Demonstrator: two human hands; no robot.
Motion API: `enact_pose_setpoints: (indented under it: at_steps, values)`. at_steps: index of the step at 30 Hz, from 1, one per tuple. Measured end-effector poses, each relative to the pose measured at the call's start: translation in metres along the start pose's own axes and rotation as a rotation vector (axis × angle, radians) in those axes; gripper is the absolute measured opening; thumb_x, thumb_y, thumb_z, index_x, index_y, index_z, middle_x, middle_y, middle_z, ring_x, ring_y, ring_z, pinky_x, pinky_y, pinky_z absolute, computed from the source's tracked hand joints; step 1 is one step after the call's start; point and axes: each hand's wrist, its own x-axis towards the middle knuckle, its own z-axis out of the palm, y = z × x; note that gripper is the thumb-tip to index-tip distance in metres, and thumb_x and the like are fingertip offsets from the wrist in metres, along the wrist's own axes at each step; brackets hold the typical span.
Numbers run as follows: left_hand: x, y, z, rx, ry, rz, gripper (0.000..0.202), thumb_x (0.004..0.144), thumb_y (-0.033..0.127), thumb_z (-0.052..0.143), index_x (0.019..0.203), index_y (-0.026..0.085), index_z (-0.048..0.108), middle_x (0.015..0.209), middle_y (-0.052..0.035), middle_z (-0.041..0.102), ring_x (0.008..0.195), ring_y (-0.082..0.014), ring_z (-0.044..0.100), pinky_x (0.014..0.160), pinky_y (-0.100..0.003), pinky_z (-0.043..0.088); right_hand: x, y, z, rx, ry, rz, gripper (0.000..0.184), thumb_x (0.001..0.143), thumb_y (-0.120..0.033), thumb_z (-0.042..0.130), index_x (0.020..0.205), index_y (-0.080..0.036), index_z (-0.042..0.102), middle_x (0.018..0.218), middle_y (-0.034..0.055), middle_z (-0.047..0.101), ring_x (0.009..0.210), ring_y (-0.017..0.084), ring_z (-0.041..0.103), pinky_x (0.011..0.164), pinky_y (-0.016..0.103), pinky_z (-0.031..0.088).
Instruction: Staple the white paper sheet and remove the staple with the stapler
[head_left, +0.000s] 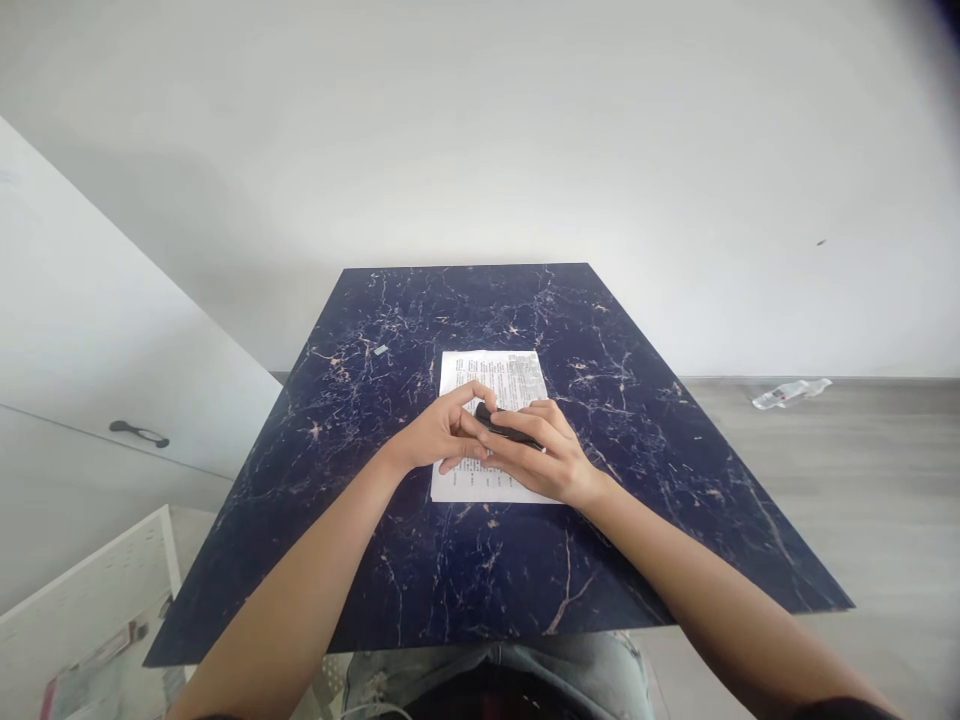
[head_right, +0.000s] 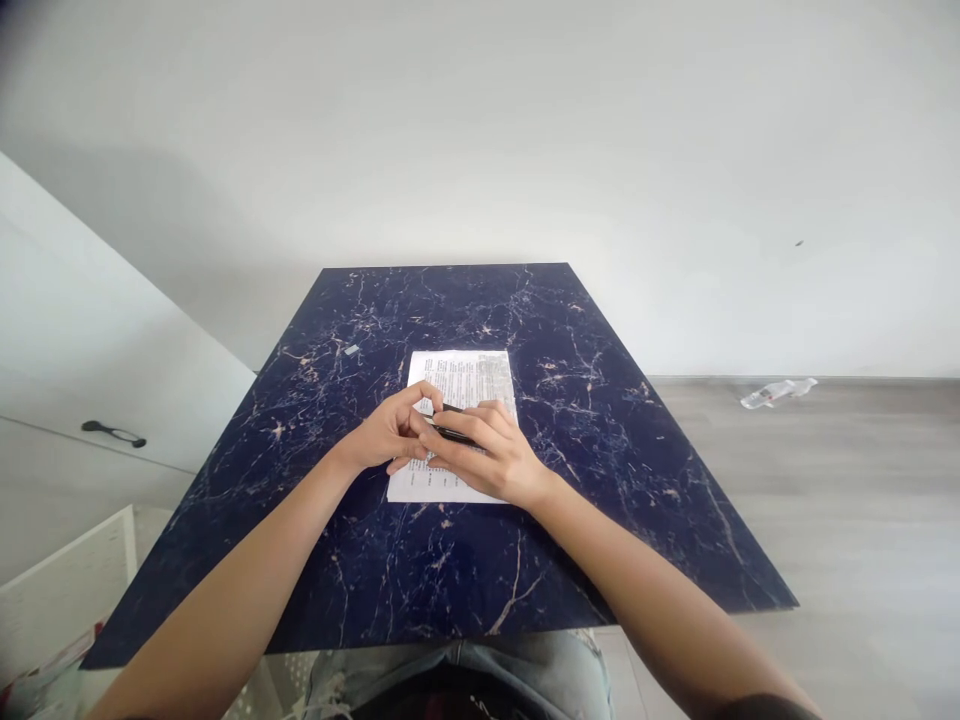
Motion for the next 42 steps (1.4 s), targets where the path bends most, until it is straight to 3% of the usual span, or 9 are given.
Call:
enact_pose_setpoints:
  at_steps: [16,21,24,27,29,32,35,39,42]
  values:
    - [0.009,-0.002,0.017,0.17,0.168,-0.047,0.044,0.075,0.037,0.093,0.103,0.017,0.066,0.057,0.0036,0.068,0.038,-0.0091,0.057,0.044,-0.019,0.046,0.008,-0.003,-0.005,0.094,-0.015,0.035,0.041,0.095,-0.015,0.072,0.133,-0.029,0.066,0.12,0.0045,0.079,0.1,0.022,0.073,0.08,0.042,0.055]
    - [0.004,0.002,0.006,0.228,0.208,-0.053,0.051,0.077,0.047,0.09,0.112,0.018,0.069,0.078,-0.0053,0.079,0.039,-0.0099,0.057,0.041,-0.022,0.043,0.004,0.008,-0.009,0.075,-0.014,0.038,0.041,0.093,-0.015,0.075,0.13,-0.03,0.067,0.119,0.0035,0.079,0.096,0.021,0.073,0.08,0.041,0.054]
    - [-0.005,0.0,-0.02,0.473,0.567,0.014,0.043,0.097,0.058,0.062,0.088,0.017,0.07,0.067,-0.005,0.074,0.035,-0.0083,0.047,0.041,-0.023,0.036,-0.004,0.033,-0.018,-0.013,-0.031,0.127,0.026,0.094,-0.017,0.073,0.116,-0.03,0.072,0.114,0.0022,0.08,0.092,0.022,0.072,0.081,0.043,0.053]
    - [-0.02,-0.002,-0.055,0.937,1.028,-0.069,0.044,0.102,0.049,0.053,0.071,0.019,0.064,0.062,-0.0048,0.069,0.054,-0.0154,0.062,0.061,-0.026,0.046,-0.022,0.071,-0.029,-0.109,-0.049,0.354,0.005,0.096,-0.026,0.071,0.098,-0.027,0.075,0.108,0.0031,0.08,0.094,0.025,0.07,0.085,0.046,0.052]
    - [-0.031,-0.002,-0.076,1.248,1.172,-0.25,0.038,0.101,0.043,0.053,0.072,0.021,0.065,0.069,-0.0073,0.071,0.072,-0.0221,0.07,0.073,-0.03,0.048,-0.038,0.099,-0.036,-0.149,-0.104,0.513,0.008,0.094,-0.032,0.07,0.092,-0.026,0.075,0.103,0.0044,0.08,0.092,0.027,0.068,0.085,0.046,0.052]
    - [-0.041,-0.004,-0.098,1.392,1.311,-0.442,0.026,0.1,0.036,0.051,0.092,0.021,0.071,0.084,-0.0101,0.074,0.087,-0.0284,0.072,0.081,-0.035,0.049,-0.062,0.133,-0.044,-0.194,-0.253,0.759,0.017,0.087,-0.04,0.074,0.081,-0.025,0.075,0.091,0.0063,0.079,0.08,0.027,0.067,0.079,0.044,0.053]
    - [-0.042,-0.008,-0.106,1.462,1.249,-0.475,0.026,0.1,0.033,0.052,0.108,0.02,0.072,0.103,-0.0148,0.073,0.104,-0.0315,0.069,0.093,-0.04,0.05,-0.075,0.149,-0.049,-0.216,-0.33,0.887,0.023,0.086,-0.046,0.073,0.078,-0.025,0.076,0.094,0.0072,0.078,0.078,0.027,0.066,0.078,0.044,0.053]
    - [-0.038,-0.014,-0.106,1.588,1.133,-0.473,0.044,0.1,0.038,0.054,0.138,0.018,0.064,0.139,-0.0217,0.059,0.132,-0.039,0.054,0.11,-0.049,0.044,-0.075,0.148,-0.051,-0.226,-0.453,0.791,0.025,0.091,-0.047,0.066,0.085,-0.026,0.08,0.11,0.0077,0.077,0.097,0.031,0.065,0.088,0.047,0.053]
    - [-0.037,-0.017,-0.106,1.593,1.079,-0.516,0.053,0.103,0.041,0.045,0.151,0.021,0.055,0.157,-0.0189,0.05,0.14,-0.0433,0.045,0.113,-0.058,0.041,-0.076,0.144,-0.049,-0.258,-0.503,0.727,0.035,0.097,-0.049,0.059,0.109,-0.024,0.081,0.122,0.0123,0.072,0.107,0.034,0.062,0.099,0.052,0.051]
